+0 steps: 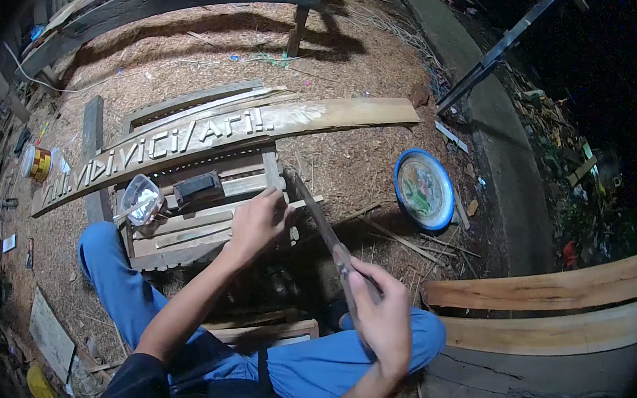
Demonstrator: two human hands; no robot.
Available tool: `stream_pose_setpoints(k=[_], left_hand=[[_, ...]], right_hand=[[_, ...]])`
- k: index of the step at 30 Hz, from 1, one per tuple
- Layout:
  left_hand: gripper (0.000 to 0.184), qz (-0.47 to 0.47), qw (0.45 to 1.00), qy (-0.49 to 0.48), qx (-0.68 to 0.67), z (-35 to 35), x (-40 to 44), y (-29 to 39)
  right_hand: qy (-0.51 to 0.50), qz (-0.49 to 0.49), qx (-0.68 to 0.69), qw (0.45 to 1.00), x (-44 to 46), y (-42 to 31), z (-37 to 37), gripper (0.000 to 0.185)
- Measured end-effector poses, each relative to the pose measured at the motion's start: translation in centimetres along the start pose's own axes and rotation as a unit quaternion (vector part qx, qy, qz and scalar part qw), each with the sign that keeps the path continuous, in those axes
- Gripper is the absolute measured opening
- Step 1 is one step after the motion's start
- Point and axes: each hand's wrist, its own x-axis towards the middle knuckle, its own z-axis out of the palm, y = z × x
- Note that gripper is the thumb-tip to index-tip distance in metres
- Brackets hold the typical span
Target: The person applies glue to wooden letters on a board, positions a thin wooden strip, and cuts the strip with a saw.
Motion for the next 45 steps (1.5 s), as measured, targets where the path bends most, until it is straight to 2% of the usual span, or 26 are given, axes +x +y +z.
stream_pose_setpoints(k=[4, 6, 7, 10, 12, 13, 15, 19, 22, 24, 27, 29, 30, 31, 34, 35, 37, 38, 39, 40, 43, 45], left_hand=[[0.027, 0.016, 1.000, -0.006, 0.005, -0.2, 0.2, 0.4], [0.026, 0.010, 1.000, 0.006, 0.009, -0.6, 0.4, 0.2], [0.026, 0.015, 0.999, 0.003, -0.029, -0.3, 0.5, -0.6], [0.027, 0.000, 1.000, -0.008, 0.001, -0.6, 0.4, 0.2], [0.028, -0.008, 1.000, 0.007, -0.025, -0.3, 0.2, 0.2], [0.028, -0.008, 1.000, 0.005, -0.025, -0.4, 0.2, 0.3], [0.026, 0.001, 1.000, -0.007, -0.012, -0.7, 0.1, 0.6], [0.026, -0.021, 0.998, -0.014, -0.053, -0.6, 0.4, -0.1], [0.023, 0.004, 1.000, 0.009, -0.007, 0.0, 0.3, 0.1], [0.023, -0.001, 1.000, 0.007, -0.007, 0.1, 0.2, 0.4], [0.022, 0.002, 0.999, -0.011, 0.033, 0.0, 0.0, 0.7], [0.021, 0.010, 0.998, -0.019, 0.066, -0.1, 0.5, 0.7], [0.021, 0.000, 1.000, -0.018, 0.025, -0.4, 0.8, 0.3], [0.021, -0.009, 1.000, -0.020, -0.015, -0.6, 0.7, 0.1], [0.026, -0.002, 0.999, -0.028, 0.023, -0.3, 0.3, 0.4], [0.028, -0.005, 0.999, -0.038, 0.037, -0.3, 0.3, 0.6], [0.029, -0.004, 0.999, -0.027, 0.042, 0.3, -0.2, 0.8], [0.029, -0.002, 0.998, -0.011, 0.057, 0.9, -0.5, 1.0], [0.028, 0.001, 0.998, 0.005, 0.070, 1.1, -0.7, 1.2], [0.022, 0.002, 0.997, 0.014, 0.078, 1.2, -0.5, 1.3], [0.017, 0.011, 1.000, 0.002, 0.018, 0.0, 0.2, 0.6], [0.016, -0.004, 0.999, -0.015, 0.030, -0.4, 0.0, 1.3]], right_hand=[[0.021, -0.028, 0.054, 0.998, 4.6, 2.8, 4.9, 0.027], [0.018, -0.102, 0.015, 0.995, 5.5, 2.8, 5.3, 0.028], [-0.003, -0.057, 0.004, 0.998, 4.5, 0.6, 3.9, 0.028], [-0.031, -0.080, -0.006, 0.996, 2.8, 0.1, 0.7, 0.029], [-0.017, -0.004, -0.024, 1.000, 2.3, -0.2, 0.2, 0.029], [0.007, -0.051, -0.003, 0.999, 3.6, 2.3, 2.1, 0.029], [0.051, -0.004, 0.053, 0.997, 5.6, 1.8, 6.5, 0.026], [0.028, -0.023, -0.003, 0.999, 4.7, 0.7, 4.4, 0.026], [-0.004, -0.025, -0.017, 1.000, 2.6, 0.0, 1.2, 0.027], [0.006, 0.020, 0.014, 1.000, 2.2, 0.1, 1.0, 0.027], [0.055, -0.069, 0.071, 0.994, 6.3, 5.0, 7.1, 0.029], [0.045, -0.063, 0.070, 0.995, 6.2, 5.9, 6.1, 0.028], [0.028, -0.059, 0.068, 0.996, 6.3, 5.9, 5.4, 0.027], [0.004, -0.026, 0.066, 0.997, 5.5, 4.2, 3.8, 0.028], [-0.023, 0.012, 0.004, 1.000, 2.7, 0.5, 0.3, 0.030], [-0.023, 0.009, 0.003, 1.000, 3.1, 0.7, 0.7, 0.030], [0.048, -0.117, -0.039, 0.991, 4.4, 2.4, 3.4, 0.030], [0.049, -0.086, 0.016, 0.995, 5.4, 3.2, 5.4, 0.029], [0.065, -0.096, 0.027, 0.993, 6.2, 4.0, 6.7, 0.028], [0.051, -0.070, 0.037, 0.996, 5.9, 4.5, 6.2, 0.027], [0.015, -0.022, 0.052, 0.998, 4.4, 3.1, 3.6, 0.027], [-0.007, -0.012, 0.023, 1.000, 3.3, 2.2, 1.6, 0.027]])
